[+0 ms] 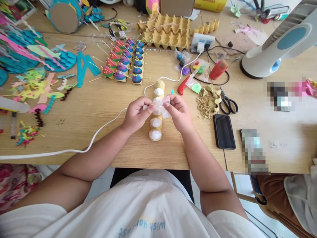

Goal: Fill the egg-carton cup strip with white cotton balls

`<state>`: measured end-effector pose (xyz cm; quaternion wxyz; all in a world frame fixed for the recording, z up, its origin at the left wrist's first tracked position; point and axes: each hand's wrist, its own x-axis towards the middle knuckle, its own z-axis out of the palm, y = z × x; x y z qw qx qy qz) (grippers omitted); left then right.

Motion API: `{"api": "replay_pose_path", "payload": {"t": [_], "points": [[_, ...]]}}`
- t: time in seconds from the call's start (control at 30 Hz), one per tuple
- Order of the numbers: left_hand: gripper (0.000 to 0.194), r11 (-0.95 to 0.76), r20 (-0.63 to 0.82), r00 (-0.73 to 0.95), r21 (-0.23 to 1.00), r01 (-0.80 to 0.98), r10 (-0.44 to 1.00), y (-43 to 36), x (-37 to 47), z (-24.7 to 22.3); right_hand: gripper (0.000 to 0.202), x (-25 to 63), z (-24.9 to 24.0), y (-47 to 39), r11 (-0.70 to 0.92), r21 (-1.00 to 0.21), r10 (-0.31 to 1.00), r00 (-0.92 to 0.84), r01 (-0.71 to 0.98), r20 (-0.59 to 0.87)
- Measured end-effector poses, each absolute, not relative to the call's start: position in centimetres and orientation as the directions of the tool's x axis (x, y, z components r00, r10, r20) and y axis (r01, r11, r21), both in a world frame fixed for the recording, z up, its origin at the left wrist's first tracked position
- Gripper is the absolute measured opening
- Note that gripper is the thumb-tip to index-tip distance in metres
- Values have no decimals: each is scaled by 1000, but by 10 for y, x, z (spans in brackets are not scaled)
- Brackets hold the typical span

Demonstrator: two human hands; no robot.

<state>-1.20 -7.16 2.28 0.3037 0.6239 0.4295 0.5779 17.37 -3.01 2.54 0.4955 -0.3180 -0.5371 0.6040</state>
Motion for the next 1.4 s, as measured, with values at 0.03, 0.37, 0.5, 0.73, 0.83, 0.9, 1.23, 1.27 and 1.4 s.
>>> {"api": "replay_pose_path", "payload": {"t": [0.03,0.37,0.5,0.73,0.83,0.9,1.23,1.27,1.4], "points": [[52,-457,477,-64,867,201,877,-71,-12,22,57,173,26,-31,63,-966,935,-324,-250,145],[43,-538,609,-109,760,365,786,-69,-14,18,51,167,27,-38,160,-968,933,-291,-195,212],[46,-544,622,-106,744,387,776,-69,-13,18,51,166,24,-39,169,-966,933,-286,-194,221],[40,-524,569,-109,804,282,815,-67,-14,13,48,169,20,-36,251,-945,926,-233,-211,298],[41,-470,494,-114,863,187,862,-67,-13,11,46,169,20,-36,246,-943,921,-249,-222,299],[42,-429,445,-129,893,134,886,-67,-12,9,45,169,19,-36,223,-948,920,-271,-228,282],[37,-486,504,-195,864,134,841,-68,-11,10,41,168,19,-37,231,-943,928,-237,-241,288],[37,-491,509,-192,861,137,839,-69,-11,10,41,168,20,-38,232,-945,929,-237,-231,285],[38,-454,460,-174,888,74,871,-70,-9,10,42,170,20,-40,267,-946,928,-215,-184,304]]}}
